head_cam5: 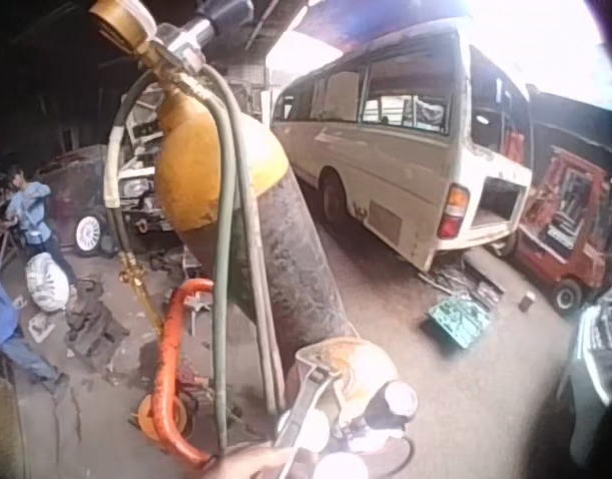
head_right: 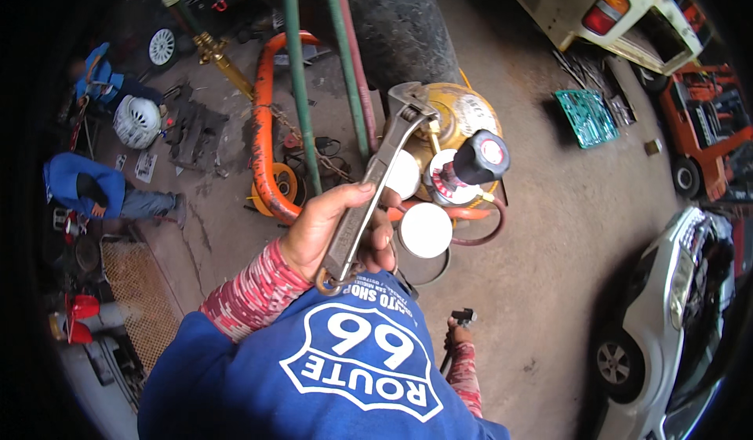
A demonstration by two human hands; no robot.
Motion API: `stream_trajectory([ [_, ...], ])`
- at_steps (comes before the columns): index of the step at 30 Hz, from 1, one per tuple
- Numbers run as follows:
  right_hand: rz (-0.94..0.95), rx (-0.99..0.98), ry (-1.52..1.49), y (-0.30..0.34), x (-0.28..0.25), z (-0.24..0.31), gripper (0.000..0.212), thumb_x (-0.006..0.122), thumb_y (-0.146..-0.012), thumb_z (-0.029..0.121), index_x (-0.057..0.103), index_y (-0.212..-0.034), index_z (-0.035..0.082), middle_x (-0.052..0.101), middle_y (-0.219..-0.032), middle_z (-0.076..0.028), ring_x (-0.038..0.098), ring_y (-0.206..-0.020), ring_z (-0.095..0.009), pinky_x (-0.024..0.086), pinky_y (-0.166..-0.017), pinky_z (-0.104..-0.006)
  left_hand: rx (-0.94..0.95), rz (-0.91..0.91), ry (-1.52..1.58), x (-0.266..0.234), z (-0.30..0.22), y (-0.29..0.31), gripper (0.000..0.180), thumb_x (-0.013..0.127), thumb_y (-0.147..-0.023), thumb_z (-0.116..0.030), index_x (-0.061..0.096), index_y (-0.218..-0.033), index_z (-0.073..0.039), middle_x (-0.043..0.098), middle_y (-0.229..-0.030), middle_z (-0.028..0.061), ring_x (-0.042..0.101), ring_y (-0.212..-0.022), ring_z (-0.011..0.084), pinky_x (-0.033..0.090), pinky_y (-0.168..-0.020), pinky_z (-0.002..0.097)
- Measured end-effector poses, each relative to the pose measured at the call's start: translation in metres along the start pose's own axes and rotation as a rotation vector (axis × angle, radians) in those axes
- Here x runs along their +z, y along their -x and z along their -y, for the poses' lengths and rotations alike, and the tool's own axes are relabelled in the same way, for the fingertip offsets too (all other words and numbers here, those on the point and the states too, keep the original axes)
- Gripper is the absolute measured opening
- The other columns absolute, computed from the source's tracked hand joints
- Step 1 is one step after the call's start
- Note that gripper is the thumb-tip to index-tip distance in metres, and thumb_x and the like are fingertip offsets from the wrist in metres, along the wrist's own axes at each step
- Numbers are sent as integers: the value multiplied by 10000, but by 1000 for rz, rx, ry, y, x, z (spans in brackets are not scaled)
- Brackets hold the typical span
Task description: The person retrieves a blowtorch and ignites it, then uses it to heat a metal part clamped in a vise. The person adjusts the flame and holds the torch steadily against the part for an extended period.
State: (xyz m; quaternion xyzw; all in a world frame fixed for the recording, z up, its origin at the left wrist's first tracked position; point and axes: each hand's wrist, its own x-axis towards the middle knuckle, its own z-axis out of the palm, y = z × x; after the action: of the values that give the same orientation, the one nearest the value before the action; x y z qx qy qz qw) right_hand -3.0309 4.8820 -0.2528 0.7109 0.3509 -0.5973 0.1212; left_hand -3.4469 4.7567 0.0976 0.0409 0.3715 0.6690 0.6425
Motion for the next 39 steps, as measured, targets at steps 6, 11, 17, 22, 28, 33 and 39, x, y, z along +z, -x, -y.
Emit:
stream_trajectory([
  [6,-167,-250,-167,33,11,41,376,738,-875,386,472,-718,171,455,-538,25,439,-383,-137,349,-362,-316,-95,269,403,18,6,13,314,408,-1046,-351,543,-930,-92,471,-520,-47,529,-473,151,477,-592,305],
  [11,26,-683,-475,106,39,127,214,699,-935,264,532,-875,143,443,-583,74,401,-416,-58,300,-383,-241,1,86,270,28,16,11,364,395,-1061,-409,516,-882,-117,380,-512,-78,419,-436,107,402,-538,278],
  [17,127,-1039,-583,189,77,202,204,648,-980,252,544,-940,80,453,-628,43,392,-475,-60,309,-443,-244,-2,9,215,36,8,20,349,411,-1055,-404,501,-869,-123,391,-525,-79,412,-439,107,384,-538,277],
  [22,56,-1065,-529,211,69,199,179,623,-993,231,557,-970,67,468,-644,35,401,-489,-63,306,-449,-237,-25,388,392,33,-1,11,328,387,-1052,-415,507,-928,-135,424,-587,-82,471,-528,110,396,-604,281],
  [28,58,-1023,-619,237,85,191,163,617,-992,208,573,-960,54,451,-623,38,379,-481,-64,292,-456,-237,95,249,335,12,21,13,445,359,-1043,-471,558,-1108,-79,580,-900,37,585,-824,188,483,-746,325],
  [33,208,-1309,-325,296,106,200,187,562,-1003,140,645,-1079,-9,480,-679,25,415,-540,-56,304,-490,-221,608,-182,146,22,19,14,568,336,-1036,-522,582,-1225,-47,631,-1137,127,624,-1035,256,543,-845,362],
  [39,298,-1290,-345,349,173,217,244,722,-902,86,667,-1130,17,693,-963,-35,632,-851,-91,534,-750,-280,1335,-282,-363,31,20,6,835,343,-946,-705,422,-1377,6,495,-1388,183,461,-1236,228,346,-1004,333],
])
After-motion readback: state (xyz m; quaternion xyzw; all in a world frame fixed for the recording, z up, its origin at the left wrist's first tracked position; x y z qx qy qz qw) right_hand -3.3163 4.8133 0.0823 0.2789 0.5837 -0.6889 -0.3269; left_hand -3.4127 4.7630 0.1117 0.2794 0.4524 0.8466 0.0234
